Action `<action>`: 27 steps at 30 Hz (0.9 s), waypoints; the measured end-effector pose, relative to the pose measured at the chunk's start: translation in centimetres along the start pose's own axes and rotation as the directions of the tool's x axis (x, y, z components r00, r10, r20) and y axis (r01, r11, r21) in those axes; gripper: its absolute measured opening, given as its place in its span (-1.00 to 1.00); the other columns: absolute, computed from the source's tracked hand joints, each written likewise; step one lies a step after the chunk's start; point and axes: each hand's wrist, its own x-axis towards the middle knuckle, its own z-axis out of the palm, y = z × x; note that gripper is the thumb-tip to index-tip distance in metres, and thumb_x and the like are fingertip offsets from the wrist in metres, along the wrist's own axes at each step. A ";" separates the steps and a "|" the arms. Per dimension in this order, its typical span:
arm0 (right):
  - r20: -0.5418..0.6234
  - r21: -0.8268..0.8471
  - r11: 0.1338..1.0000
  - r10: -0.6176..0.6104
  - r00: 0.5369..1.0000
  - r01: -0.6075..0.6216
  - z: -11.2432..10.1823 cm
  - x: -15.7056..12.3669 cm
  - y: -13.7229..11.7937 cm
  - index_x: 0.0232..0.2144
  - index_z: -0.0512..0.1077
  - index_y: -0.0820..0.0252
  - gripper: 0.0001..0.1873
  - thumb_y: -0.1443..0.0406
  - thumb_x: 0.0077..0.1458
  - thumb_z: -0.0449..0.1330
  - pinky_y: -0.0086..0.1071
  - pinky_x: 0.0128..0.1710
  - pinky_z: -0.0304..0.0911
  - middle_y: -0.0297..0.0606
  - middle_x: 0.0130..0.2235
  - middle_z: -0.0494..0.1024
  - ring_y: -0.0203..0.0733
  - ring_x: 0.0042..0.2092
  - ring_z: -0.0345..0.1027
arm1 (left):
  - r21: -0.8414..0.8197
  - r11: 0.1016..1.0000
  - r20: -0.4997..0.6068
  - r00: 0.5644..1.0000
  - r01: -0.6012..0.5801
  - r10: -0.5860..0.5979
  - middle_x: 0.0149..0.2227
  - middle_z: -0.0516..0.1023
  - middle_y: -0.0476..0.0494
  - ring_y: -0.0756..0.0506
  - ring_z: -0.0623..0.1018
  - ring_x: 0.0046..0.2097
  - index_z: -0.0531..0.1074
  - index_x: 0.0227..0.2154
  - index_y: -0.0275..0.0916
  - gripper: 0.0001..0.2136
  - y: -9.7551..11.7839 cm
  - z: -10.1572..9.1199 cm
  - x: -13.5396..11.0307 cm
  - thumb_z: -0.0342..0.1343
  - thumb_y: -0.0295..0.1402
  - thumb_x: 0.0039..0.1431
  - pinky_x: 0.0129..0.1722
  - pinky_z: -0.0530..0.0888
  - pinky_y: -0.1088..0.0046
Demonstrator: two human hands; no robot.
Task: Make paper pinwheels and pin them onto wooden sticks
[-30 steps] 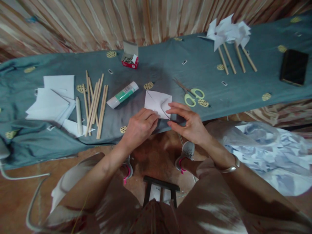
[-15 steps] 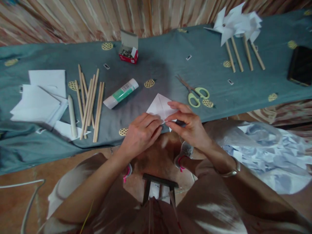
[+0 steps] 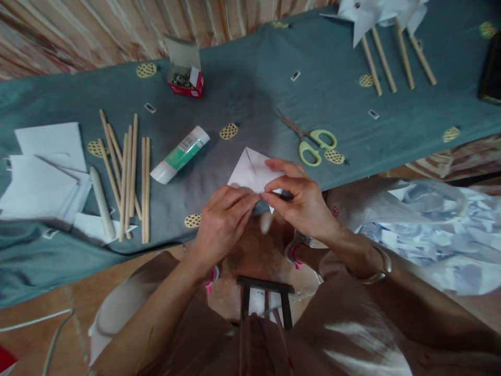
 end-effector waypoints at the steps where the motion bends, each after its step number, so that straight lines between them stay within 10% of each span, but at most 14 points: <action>1: 0.000 -0.001 1.000 0.007 1.000 -0.007 0.0 0.0 0.0 -0.42 0.52 0.07 -0.93 0.34 0.09 0.26 0.03 0.20 0.24 -0.24 0.15 0.48 -0.01 0.18 0.34 | -0.006 1.000 0.006 1.000 0.003 -0.003 -0.18 0.61 -0.17 -0.09 0.54 -0.14 0.51 -0.13 -0.24 -0.84 0.0 0.0 0.0 0.07 -0.46 0.31 -0.10 0.53 0.32; 27: -0.022 -0.017 1.000 0.026 0.999 -0.026 0.1 0.0 -0.1 -0.42 0.50 0.06 -0.93 0.35 0.08 0.26 -0.03 0.18 0.26 -0.23 0.13 0.50 -0.01 0.16 0.36 | -0.048 0.992 0.014 0.993 0.114 -0.113 -0.24 0.63 -0.14 -0.07 0.58 -0.19 0.57 -0.19 -0.23 -0.84 -0.1 0.1 1.0 0.09 -0.42 0.31 -0.13 0.55 0.35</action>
